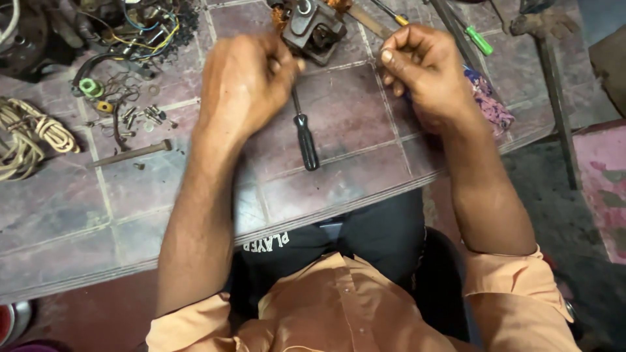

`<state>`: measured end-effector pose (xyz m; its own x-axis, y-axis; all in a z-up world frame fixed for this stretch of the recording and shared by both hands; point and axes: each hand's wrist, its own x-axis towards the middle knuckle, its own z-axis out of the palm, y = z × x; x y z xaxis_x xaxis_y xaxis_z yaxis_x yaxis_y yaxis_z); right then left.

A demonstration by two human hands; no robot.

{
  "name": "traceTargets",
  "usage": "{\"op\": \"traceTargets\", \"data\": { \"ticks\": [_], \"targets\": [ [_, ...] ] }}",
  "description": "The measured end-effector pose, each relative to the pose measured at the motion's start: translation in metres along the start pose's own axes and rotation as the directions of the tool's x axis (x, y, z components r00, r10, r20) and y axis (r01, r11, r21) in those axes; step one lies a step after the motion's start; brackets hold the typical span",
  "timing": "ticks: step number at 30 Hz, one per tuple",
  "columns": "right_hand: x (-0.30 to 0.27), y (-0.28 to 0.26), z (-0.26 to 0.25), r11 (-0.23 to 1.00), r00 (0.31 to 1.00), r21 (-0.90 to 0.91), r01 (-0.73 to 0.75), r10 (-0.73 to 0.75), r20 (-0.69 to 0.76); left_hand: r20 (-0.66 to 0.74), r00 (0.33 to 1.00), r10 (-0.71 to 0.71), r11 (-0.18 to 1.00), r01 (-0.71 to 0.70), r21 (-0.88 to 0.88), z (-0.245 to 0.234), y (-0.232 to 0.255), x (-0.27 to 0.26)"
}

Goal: The person is seen repairing a fan motor using various tools like a screwdriver and a plier.

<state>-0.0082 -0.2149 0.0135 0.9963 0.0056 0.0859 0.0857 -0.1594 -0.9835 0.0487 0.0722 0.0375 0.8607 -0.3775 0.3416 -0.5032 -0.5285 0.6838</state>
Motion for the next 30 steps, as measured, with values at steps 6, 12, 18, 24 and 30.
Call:
{"op": "traceTargets", "data": {
  "ticks": [6, 12, 18, 24, 30],
  "targets": [
    [-0.011, 0.012, 0.006, 0.989, 0.999, 0.147, 0.03, -0.033, 0.015, 0.207, 0.978, 0.013, 0.973, -0.061, 0.224, 0.041, -0.008, -0.008],
    [-0.054, 0.028, 0.036, 0.972, 0.979, 0.205, 0.111, -0.071, -0.191, 0.083, 0.982, 0.169, 0.948, -0.185, 0.257, 0.068, -0.022, -0.017],
    [-0.08, 0.039, 0.056, 0.746, 0.904, 0.578, 0.331, -0.074, -0.421, 0.196, 0.977, -0.081, 0.928, 0.146, -0.344, 0.069, 0.01, -0.008],
    [-0.082, 0.045, 0.068, 0.548, 0.865, 0.708, 0.445, -0.059, -0.499, 0.478, 0.871, -0.115, 0.405, 0.48, -0.778, 0.095, 0.02, -0.021],
    [-0.083, 0.046, 0.074, 0.468, 0.903, 0.791, 0.394, -0.034, -0.429, 0.515, 0.85, -0.11, 0.331, 0.52, -0.788, 0.105, 0.02, -0.027]
  ]
}}
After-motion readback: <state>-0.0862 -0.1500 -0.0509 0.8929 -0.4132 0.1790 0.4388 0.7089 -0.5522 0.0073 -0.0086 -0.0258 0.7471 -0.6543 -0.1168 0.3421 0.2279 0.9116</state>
